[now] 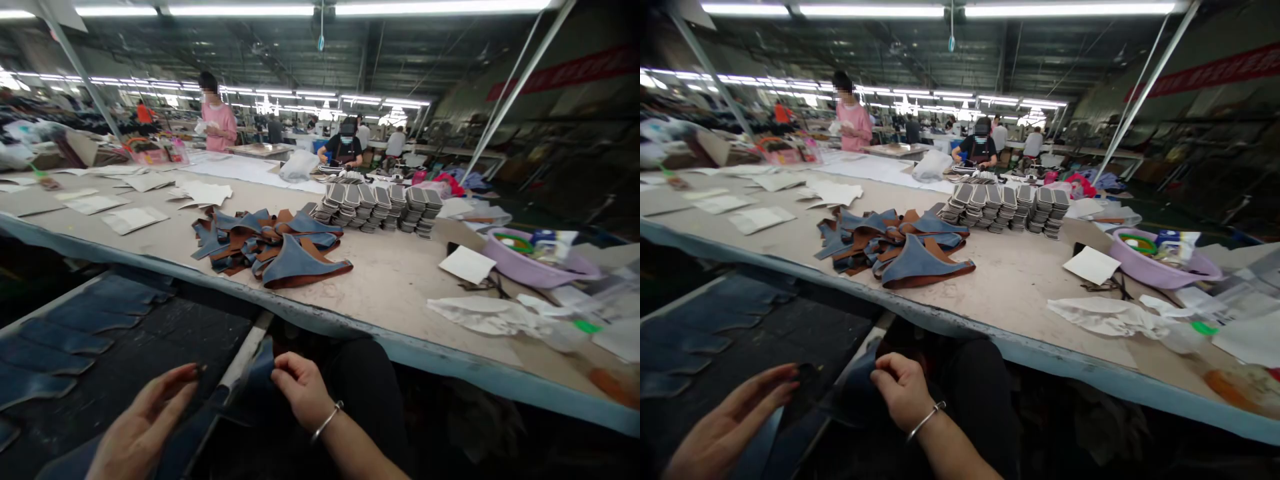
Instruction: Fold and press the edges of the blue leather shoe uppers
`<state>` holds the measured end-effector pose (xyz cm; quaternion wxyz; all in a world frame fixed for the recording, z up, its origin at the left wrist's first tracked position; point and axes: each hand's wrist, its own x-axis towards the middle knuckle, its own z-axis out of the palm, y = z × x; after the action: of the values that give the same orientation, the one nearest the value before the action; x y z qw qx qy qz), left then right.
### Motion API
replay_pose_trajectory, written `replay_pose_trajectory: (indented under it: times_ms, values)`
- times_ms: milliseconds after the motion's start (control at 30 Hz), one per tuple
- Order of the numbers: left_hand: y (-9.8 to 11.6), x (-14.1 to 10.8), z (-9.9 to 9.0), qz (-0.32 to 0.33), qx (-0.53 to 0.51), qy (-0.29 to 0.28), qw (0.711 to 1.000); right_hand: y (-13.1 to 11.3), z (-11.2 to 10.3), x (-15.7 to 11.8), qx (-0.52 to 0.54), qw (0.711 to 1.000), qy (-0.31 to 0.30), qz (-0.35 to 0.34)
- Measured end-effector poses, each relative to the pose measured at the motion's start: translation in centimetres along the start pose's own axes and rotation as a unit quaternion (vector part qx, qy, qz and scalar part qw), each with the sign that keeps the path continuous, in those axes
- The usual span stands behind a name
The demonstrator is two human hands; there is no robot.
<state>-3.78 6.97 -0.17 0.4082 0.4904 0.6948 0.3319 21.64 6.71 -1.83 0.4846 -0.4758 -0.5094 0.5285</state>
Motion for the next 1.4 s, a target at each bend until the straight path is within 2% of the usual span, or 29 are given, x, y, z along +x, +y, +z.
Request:
replay_pose_trajectory:
  times_ms: [67,100,167,233,300,367,433,533,600,700,767,867,967,1067,1200,1300,1400]
  values:
    - [2.2,-0.9,2.5,-0.022,0.015,-0.130,0.991,0.4,0.4,-0.8,-0.063,0.995,-0.043,-0.067]
    - [2.9,-1.1,3.7,-0.029,-0.002,-0.168,0.985,0.7,0.6,-1.1,-0.083,0.988,-0.069,-0.110]
    - [3.5,-1.2,5.6,-0.048,-0.067,-0.177,0.981,1.1,1.1,-1.6,-0.110,0.968,-0.119,-0.189]
    - [3.1,-1.2,6.7,-0.104,-0.178,-0.180,0.962,1.6,1.5,-2.0,-0.144,0.946,-0.159,-0.243]
    - [2.2,-1.2,7.0,-0.190,-0.297,-0.203,0.914,1.9,1.7,-2.2,-0.193,0.919,-0.187,-0.287]
    - [1.2,-1.4,6.8,-0.259,-0.371,-0.209,0.867,2.0,1.8,-2.2,-0.227,0.899,-0.195,-0.321]
    - [0.5,-1.7,6.2,-0.289,-0.393,-0.199,0.850,2.0,1.8,-2.1,-0.243,0.898,-0.163,-0.330]
    - [0.0,-2.2,5.4,-0.297,-0.398,-0.234,0.836,1.7,1.9,-2.1,-0.257,0.898,-0.132,-0.333]
    - [0.0,-2.4,5.0,-0.271,-0.403,-0.245,0.839,1.5,2.0,-2.2,-0.265,0.886,-0.160,-0.345]
    - [0.4,-2.5,4.7,-0.221,-0.396,-0.210,0.866,1.1,2.1,-2.4,-0.248,0.888,-0.186,-0.340]
    - [0.9,-2.8,4.8,-0.211,-0.374,-0.191,0.883,0.7,1.9,-2.6,-0.200,0.919,-0.157,-0.303]
    - [1.7,-3.4,5.4,-0.184,-0.326,-0.170,0.912,0.3,1.5,-2.6,-0.115,0.970,-0.053,-0.207]
    - [1.7,-4.1,6.2,-0.145,-0.301,-0.147,0.931,0.0,1.1,-2.3,-0.109,0.981,0.004,-0.158]
    - [0.7,-4.2,6.7,-0.117,-0.245,-0.141,0.952,-0.1,1.0,-2.0,-0.137,0.980,-0.009,-0.146]
    - [-0.4,-3.8,6.6,-0.079,-0.180,-0.176,0.965,-0.1,0.8,-1.9,-0.174,0.974,-0.040,-0.138]
    - [-0.1,-4.0,6.6,-0.098,-0.205,-0.186,0.956,0.1,0.7,-2.0,-0.196,0.967,-0.075,-0.146]
    - [0.7,-4.5,6.9,-0.129,-0.233,-0.167,0.949,0.5,0.6,-2.1,-0.193,0.965,-0.092,-0.150]
